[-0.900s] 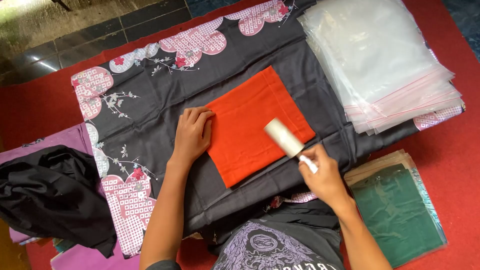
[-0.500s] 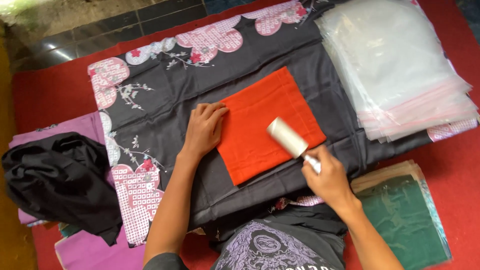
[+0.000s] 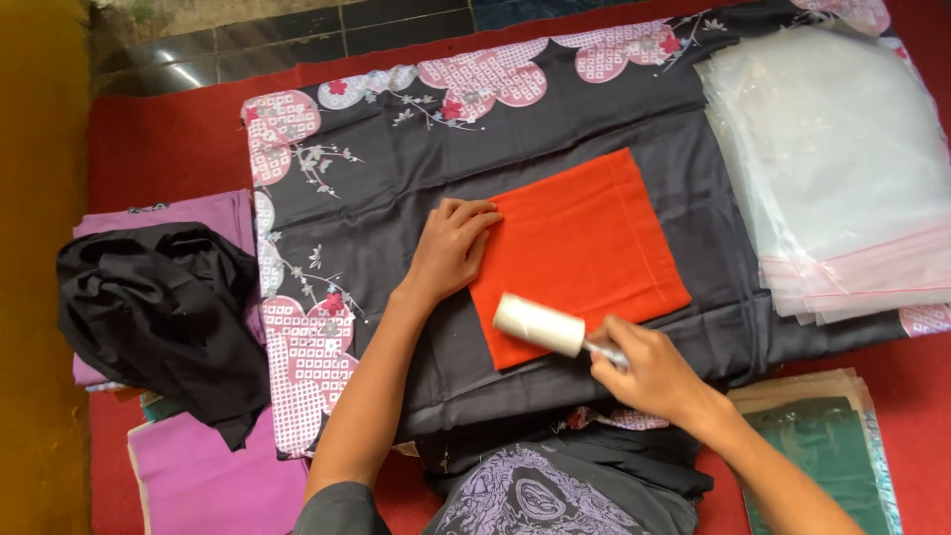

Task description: Lint rolling a folded red garment and placing it into a plastic zip-lock bag.

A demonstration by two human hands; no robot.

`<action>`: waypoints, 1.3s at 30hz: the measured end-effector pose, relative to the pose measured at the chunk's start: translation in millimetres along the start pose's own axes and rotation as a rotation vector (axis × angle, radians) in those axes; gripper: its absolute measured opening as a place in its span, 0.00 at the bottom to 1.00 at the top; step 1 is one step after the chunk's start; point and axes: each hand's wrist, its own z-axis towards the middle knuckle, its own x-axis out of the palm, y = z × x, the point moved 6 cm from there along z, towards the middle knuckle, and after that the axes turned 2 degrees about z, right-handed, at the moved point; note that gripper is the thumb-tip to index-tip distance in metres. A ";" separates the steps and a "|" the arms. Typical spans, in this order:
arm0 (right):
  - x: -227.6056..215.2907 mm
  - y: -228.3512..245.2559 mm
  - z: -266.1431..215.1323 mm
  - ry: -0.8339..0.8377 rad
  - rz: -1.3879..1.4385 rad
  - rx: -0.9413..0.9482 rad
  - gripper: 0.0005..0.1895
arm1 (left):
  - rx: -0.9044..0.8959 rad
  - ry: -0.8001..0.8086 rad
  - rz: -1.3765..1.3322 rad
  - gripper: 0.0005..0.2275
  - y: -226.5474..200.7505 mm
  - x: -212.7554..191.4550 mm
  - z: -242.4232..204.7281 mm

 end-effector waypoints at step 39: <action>-27.7 -51.8 108.7 -0.164 0.098 0.507 0.14 | -0.062 -0.068 0.056 0.14 8.1 1.4 -0.9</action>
